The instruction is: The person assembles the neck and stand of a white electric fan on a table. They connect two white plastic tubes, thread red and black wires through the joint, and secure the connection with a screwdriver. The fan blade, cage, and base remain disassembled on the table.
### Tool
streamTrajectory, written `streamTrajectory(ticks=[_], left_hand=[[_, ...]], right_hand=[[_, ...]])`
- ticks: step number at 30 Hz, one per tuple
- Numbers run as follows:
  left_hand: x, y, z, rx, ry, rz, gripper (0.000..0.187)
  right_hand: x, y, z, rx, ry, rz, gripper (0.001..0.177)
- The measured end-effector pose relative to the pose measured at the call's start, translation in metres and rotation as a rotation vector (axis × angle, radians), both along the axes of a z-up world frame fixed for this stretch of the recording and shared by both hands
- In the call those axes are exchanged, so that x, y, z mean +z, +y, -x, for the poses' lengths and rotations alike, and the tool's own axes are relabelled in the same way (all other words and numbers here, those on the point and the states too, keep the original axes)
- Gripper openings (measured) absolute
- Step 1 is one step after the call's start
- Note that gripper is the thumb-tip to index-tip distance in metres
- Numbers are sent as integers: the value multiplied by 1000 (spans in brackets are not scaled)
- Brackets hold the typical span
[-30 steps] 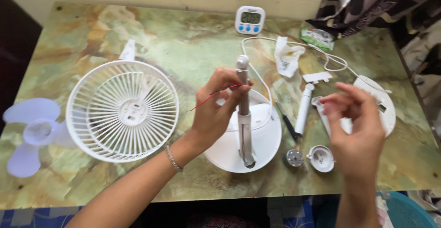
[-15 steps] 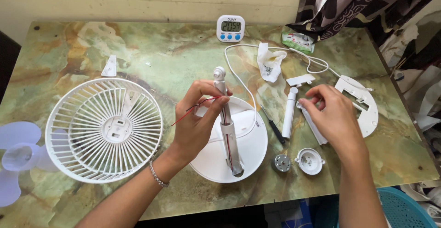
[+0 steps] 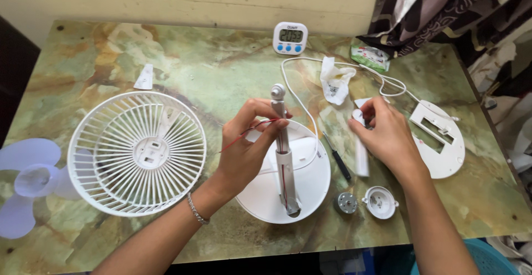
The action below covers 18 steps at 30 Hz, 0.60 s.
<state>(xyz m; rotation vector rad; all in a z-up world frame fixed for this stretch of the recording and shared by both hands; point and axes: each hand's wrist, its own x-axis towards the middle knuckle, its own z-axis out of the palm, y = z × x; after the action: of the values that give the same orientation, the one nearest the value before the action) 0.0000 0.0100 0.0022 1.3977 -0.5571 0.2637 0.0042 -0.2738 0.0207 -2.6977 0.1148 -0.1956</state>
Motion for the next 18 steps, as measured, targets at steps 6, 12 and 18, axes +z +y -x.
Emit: streamTrajectory(ticks=[6,12,18], left_hand=[[0,3,-5,-14,1,-46,14],[1,4,-4,-35,11,-23,14],[0,4,-5,-45,46,-28,14]], right_hand=[[9,8,7,-27,-48,-168,29],[38,9,19,49,-114,-311,18],[73,37,59,331,-387,-709,11]])
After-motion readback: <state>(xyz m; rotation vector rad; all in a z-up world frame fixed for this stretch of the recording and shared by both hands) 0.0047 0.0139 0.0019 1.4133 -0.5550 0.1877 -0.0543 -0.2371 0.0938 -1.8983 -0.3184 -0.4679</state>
